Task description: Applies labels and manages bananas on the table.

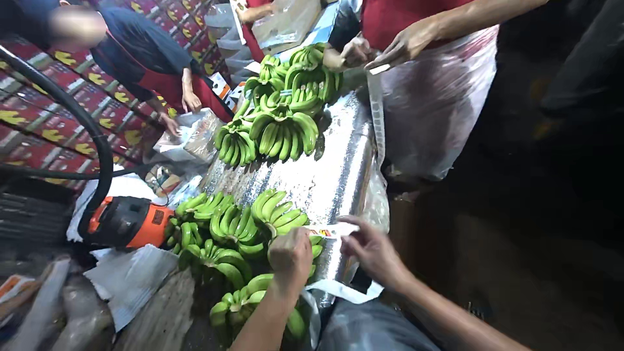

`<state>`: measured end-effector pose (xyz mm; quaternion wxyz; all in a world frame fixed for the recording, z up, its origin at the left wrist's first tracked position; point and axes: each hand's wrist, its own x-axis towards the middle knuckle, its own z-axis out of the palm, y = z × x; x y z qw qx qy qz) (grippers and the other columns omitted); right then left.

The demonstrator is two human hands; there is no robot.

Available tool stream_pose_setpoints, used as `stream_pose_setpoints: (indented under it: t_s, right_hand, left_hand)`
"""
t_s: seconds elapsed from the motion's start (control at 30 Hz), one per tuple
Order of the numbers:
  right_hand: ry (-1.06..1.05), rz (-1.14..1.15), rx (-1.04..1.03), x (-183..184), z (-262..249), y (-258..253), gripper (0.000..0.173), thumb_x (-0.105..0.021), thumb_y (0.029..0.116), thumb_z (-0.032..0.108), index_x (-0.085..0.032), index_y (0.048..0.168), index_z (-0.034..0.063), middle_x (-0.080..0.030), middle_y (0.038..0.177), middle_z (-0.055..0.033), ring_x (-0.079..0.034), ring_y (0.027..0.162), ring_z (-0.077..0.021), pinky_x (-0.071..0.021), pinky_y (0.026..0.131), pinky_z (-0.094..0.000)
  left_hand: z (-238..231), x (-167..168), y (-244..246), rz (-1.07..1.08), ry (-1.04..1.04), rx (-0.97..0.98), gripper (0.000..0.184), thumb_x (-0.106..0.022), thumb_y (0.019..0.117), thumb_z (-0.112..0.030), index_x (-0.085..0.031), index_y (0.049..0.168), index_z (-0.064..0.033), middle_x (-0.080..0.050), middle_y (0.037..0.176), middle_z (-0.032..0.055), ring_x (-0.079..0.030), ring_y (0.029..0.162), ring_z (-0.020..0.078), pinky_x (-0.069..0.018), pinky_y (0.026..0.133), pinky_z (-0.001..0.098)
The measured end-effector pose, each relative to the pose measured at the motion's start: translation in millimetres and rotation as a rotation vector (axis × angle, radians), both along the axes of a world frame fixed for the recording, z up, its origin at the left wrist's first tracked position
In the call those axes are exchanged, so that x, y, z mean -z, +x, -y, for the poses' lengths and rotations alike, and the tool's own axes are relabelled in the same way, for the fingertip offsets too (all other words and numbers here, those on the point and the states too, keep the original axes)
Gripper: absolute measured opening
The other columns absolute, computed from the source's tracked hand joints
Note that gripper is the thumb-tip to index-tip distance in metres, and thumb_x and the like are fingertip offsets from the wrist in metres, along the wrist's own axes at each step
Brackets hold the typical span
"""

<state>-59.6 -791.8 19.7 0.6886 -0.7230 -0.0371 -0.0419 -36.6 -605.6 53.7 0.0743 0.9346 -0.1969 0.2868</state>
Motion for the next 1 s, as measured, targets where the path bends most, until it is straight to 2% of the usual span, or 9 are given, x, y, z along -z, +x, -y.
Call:
stream_pose_setpoints:
  t_s: [0.03,0.1,0.23,0.33,0.5,0.63,0.77,0.87,1.0]
  right_hand:
    - [0.168,-0.151,-0.145,1,-12,-5,0.05,-0.052,0.1039,0.017,-0.042,0.151,0.0037,-0.075,0.095,-0.0058,-0.072,0.076,-0.0121,-0.0613,0.072,-0.0302]
    - [0.433,-0.428,-0.224,5,-27,-2,0.056,-0.044,0.1084,0.022,-0.026,0.161,0.0138,-0.072,0.111,-0.0124,-0.074,0.088,-0.0211,-0.0629,0.076,-0.0375]
    - [0.766,-0.75,-0.121,15,-27,15,0.052,-0.05,0.1061,0.008,-0.033,0.155,0.0133,-0.066,0.117,-0.0174,-0.073,0.087,-0.0265,-0.0621,0.076,-0.0412]
    - [0.896,-0.83,-0.062,27,-27,18,0.046,-0.053,0.1026,0.001,-0.043,0.147,0.0094,-0.067,0.098,-0.0138,-0.07,0.076,-0.0215,-0.0608,0.072,-0.0361]
    - [0.74,-0.805,-0.088,37,-24,17,0.042,-0.058,0.0995,-0.001,-0.055,0.14,0.0071,-0.066,0.087,-0.0083,-0.062,0.063,-0.0121,-0.0531,0.059,-0.0259]
    - [0.532,-0.623,-0.044,48,-16,15,0.039,-0.061,0.0916,-0.01,-0.066,0.128,0.0037,-0.071,0.102,-0.0089,-0.067,0.076,-0.0108,-0.0568,0.067,-0.0259]
    - [0.245,-0.479,-0.194,37,-10,5,0.038,-0.065,0.0891,-0.005,-0.063,0.126,0.0043,-0.071,0.107,-0.008,-0.069,0.079,-0.0095,-0.058,0.072,-0.0273]
    - [0.019,-0.471,-0.271,23,-4,0,0.029,-0.065,0.0914,-0.001,-0.055,0.118,0.0013,-0.066,0.095,-0.0094,-0.066,0.076,-0.014,-0.0562,0.072,-0.0327]
    - [-0.137,-0.445,-0.353,20,4,-13,0.022,-0.066,0.0912,0.002,-0.057,0.111,-0.0002,-0.065,0.092,-0.0112,-0.064,0.08,-0.02,-0.0531,0.074,-0.0388]
  left_hand:
    - [-1,5,-5,0.014,0.03,0.028,0.008,-0.068,0.0838,-0.006,-0.075,0.084,-0.0035,-0.073,0.073,0.0086,-0.07,0.059,0.0211,-0.057,0.054,0.0379]
    - [-2,14,-14,0.038,0.086,0.076,0.011,-0.065,0.0864,-0.008,-0.074,0.081,-0.0066,-0.07,0.068,0.007,-0.068,0.056,0.0198,-0.0546,0.052,0.0352]
    - [-5,30,-29,0.034,0.141,0.139,0.014,-0.064,0.0888,-0.011,-0.073,0.078,-0.0096,-0.065,0.063,0.0045,-0.063,0.052,0.0174,-0.0496,0.049,0.0312]
    - [-5,39,-42,-0.046,0.179,0.196,0.012,-0.066,0.0889,-0.014,-0.075,0.082,-0.0105,-0.066,0.065,0.0041,-0.064,0.054,0.0173,-0.0519,0.052,0.0317]
    - [-6,38,-48,-0.237,0.284,0.491,0.014,-0.063,0.0929,-0.014,-0.071,0.081,-0.013,-0.067,0.069,0.0017,-0.065,0.06,0.0171,-0.0529,0.056,0.0316]
    - [-8,33,-44,-0.486,0.055,0.484,0.039,-0.066,0.0939,-0.048,-0.076,0.089,-0.0108,-0.075,0.083,0.0043,-0.071,0.077,0.0195,-0.0577,0.073,0.0393]
    - [2,21,-18,-0.763,-0.325,0.171,0.034,-0.079,0.087,-0.023,-0.071,0.107,0.0028,-0.071,0.109,0.0155,-0.068,0.106,0.0281,-0.0545,0.095,0.0458]
    - [11,12,2,-1.2,-0.632,0.003,0.044,-0.075,0.0906,-0.009,-0.054,0.127,0.0059,-0.071,0.104,0.0121,-0.07,0.096,0.0155,-0.0572,0.09,0.0335]
    - [14,19,6,-1.616,-1.042,-0.117,0.035,-0.048,0.107,-0.013,-0.048,0.14,-0.0013,-0.069,0.104,0.0095,-0.068,0.091,0.0147,-0.056,0.085,0.0337]
